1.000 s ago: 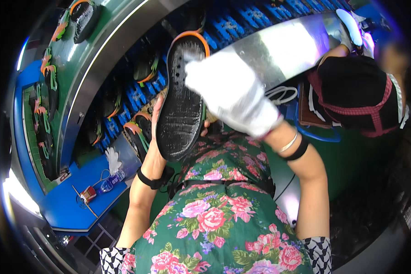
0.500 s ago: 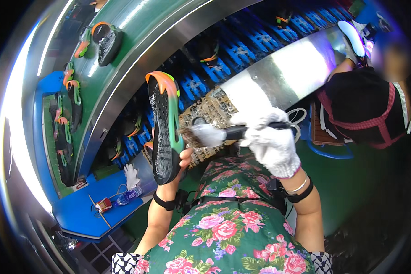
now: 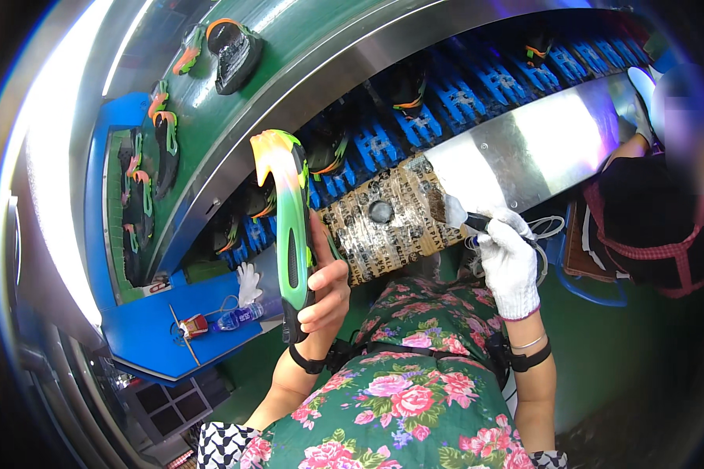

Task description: Applying adhesive to shoe soles at a factory assembly line.

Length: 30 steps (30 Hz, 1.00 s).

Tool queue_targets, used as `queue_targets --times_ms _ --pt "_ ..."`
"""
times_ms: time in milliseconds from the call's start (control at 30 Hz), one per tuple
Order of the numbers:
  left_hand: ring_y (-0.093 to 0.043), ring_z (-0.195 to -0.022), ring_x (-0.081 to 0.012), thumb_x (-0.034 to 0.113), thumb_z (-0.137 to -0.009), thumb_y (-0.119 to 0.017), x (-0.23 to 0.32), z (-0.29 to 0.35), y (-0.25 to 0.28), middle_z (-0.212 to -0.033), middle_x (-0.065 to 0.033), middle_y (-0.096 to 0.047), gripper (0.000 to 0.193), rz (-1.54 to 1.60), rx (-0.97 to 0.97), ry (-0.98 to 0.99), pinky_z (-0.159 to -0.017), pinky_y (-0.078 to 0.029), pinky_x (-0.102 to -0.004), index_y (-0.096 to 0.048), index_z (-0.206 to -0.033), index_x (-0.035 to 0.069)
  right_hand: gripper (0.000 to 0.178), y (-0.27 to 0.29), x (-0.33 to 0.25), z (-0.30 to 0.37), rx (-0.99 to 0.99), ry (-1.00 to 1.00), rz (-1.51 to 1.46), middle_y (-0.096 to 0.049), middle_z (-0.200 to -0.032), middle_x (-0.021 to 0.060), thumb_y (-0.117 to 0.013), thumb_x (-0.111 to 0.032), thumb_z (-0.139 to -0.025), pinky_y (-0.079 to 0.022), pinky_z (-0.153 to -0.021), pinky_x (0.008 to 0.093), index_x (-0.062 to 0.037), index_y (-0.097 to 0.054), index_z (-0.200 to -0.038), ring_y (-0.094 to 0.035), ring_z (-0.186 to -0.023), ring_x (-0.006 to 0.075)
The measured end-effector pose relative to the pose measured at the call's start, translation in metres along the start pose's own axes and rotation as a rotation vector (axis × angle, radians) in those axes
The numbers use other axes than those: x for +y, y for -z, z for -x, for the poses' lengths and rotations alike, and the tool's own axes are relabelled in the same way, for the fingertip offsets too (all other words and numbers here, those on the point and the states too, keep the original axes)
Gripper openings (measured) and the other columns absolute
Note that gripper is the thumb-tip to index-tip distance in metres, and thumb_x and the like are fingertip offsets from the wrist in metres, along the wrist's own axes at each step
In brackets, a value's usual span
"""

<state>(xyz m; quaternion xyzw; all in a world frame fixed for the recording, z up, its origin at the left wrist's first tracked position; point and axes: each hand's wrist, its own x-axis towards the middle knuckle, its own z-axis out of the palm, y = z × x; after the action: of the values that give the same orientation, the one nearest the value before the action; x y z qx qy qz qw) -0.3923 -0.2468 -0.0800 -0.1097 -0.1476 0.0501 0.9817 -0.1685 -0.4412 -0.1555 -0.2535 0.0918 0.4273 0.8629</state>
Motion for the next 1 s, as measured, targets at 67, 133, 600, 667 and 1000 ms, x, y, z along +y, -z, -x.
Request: queue_targets --times_ms 67,133,600,667,1000 --pt "-0.062 -0.069 -0.0325 0.025 -0.102 -0.06 0.0 0.004 0.0 -0.116 -0.0179 -0.047 0.061 0.01 0.007 0.003 -0.053 -0.059 -0.0381 -0.036 -0.157 0.034 0.025 0.011 0.006 -0.006 -0.036 0.006 -0.019 -0.071 -0.115 0.0201 -0.06 0.01 -0.091 -0.061 -0.077 0.0283 -0.0003 -0.071 -0.11 -0.07 -0.094 0.0219" --pt "-0.06 -0.068 -0.0304 0.035 -0.105 -0.055 0.002 0.019 0.0 -0.116 -0.017 -0.047 0.037 -0.075 0.158 -0.056 -0.05 -0.056 -0.0359 -0.057 -0.137 0.018 0.024 0.017 0.012 -0.009 -0.018 -0.002 -0.003 -0.071 -0.113 0.0187 -0.06 0.011 -0.091 -0.06 -0.076 0.0277 -0.0002 -0.071 -0.109 -0.07 -0.093 0.0214" --pt "-0.055 -0.115 -0.0534 0.071 -0.093 -0.052 0.065 0.22 0.084 -0.131 -0.0293 -0.059 0.087 -0.33 0.65 -0.702 -0.093 -0.055 -0.0581 -0.05 -0.145 0.002 0.02 0.019 0.045 -0.031 0.011 -0.06 0.329 -0.074 -0.109 0.019 -0.068 0.009 -0.088 -0.06 -0.073 0.0254 0.0044 -0.072 -0.107 -0.072 -0.084 0.0191" --pt "-0.055 -0.116 -0.0552 0.071 -0.093 -0.051 0.075 0.232 0.085 -0.131 -0.0296 -0.059 0.087 -0.347 0.622 -0.67 -0.094 -0.054 -0.0599 -0.05 -0.145 0.002 0.021 0.017 0.049 -0.03 -0.018 -0.068 0.339 -0.073 -0.112 0.0209 -0.069 0.008 -0.087 -0.06 -0.073 0.0252 0.0055 -0.071 -0.108 -0.072 -0.084 0.0194" --pt "-0.056 -0.116 -0.0598 0.07 -0.096 -0.049 0.075 0.184 0.104 -0.134 -0.0318 -0.056 0.089 -0.328 0.59 -0.498 -0.092 -0.055 -0.0679 -0.038 -0.152 0.001 0.021 0.01 0.049 -0.028 -0.054 -0.072 0.444 -0.073 -0.114 0.0211 -0.067 0.008 -0.087 -0.06 -0.074 0.0261 0.007 -0.071 -0.108 -0.072 -0.088 0.0204"
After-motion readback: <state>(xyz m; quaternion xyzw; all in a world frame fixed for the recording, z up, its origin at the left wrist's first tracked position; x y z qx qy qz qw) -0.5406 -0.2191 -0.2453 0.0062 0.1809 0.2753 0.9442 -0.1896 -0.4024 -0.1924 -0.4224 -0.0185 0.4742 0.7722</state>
